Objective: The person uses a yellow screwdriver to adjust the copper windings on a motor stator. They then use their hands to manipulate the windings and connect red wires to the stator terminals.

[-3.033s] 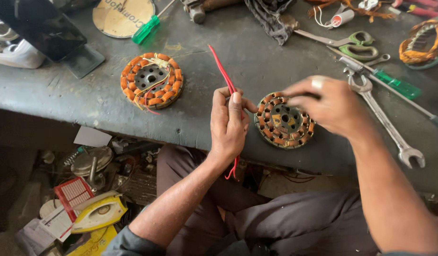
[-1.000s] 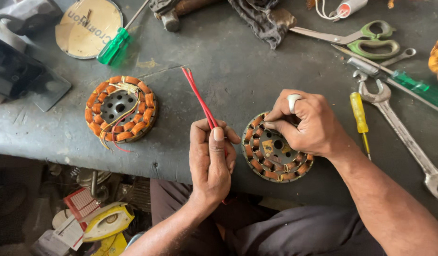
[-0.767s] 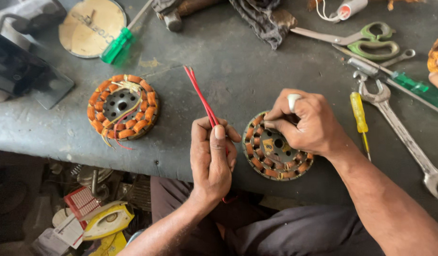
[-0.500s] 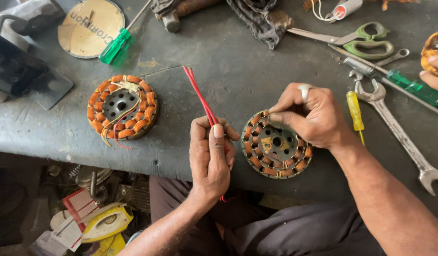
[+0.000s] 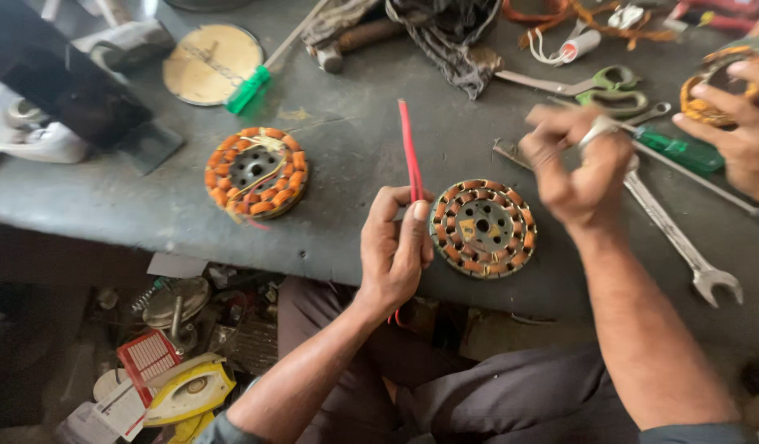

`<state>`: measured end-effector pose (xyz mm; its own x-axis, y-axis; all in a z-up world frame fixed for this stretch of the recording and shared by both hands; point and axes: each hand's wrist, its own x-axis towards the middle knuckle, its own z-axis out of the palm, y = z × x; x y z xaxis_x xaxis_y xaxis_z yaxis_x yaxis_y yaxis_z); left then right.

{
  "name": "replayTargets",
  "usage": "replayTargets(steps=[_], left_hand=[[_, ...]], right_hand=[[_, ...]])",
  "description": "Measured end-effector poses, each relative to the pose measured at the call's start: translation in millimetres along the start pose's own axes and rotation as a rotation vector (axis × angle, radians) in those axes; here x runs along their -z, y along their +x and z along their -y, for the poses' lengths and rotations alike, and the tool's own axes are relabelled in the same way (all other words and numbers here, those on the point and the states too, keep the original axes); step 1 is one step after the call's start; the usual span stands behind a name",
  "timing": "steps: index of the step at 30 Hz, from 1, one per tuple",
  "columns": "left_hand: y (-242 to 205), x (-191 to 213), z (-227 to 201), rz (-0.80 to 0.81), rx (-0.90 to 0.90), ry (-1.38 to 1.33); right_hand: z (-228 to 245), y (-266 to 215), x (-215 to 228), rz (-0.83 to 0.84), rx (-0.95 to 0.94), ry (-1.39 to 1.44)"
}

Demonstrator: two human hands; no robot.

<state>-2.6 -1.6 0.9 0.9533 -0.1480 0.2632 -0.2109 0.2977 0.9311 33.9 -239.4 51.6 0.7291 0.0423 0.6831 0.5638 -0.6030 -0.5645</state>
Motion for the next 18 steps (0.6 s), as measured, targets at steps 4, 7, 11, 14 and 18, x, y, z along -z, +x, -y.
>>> replayTargets(steps=[4,7,11,14,18], left_hand=[[-4.4,0.7,-6.4,0.050,-0.202,0.004],[-14.1,-0.9,-11.8,0.049,-0.158,-0.088],[-34.6,-19.1,-20.7,0.067,-0.132,-0.201],[-53.2,-33.4,-33.2,0.110,-0.046,-0.359],[-48.8,-20.0,-53.4,0.054,0.054,-0.119]], right_hand=[[52.3,-23.4,-30.2,0.289,-0.127,0.485],[90.2,-49.4,-45.5,0.142,-0.363,0.528],[109.9,-68.0,-31.1,0.060,-0.559,0.816],[118.1,-85.8,-8.0,0.035,-0.532,0.752],[115.4,-120.0,35.5,-0.144,-0.486,0.440]])
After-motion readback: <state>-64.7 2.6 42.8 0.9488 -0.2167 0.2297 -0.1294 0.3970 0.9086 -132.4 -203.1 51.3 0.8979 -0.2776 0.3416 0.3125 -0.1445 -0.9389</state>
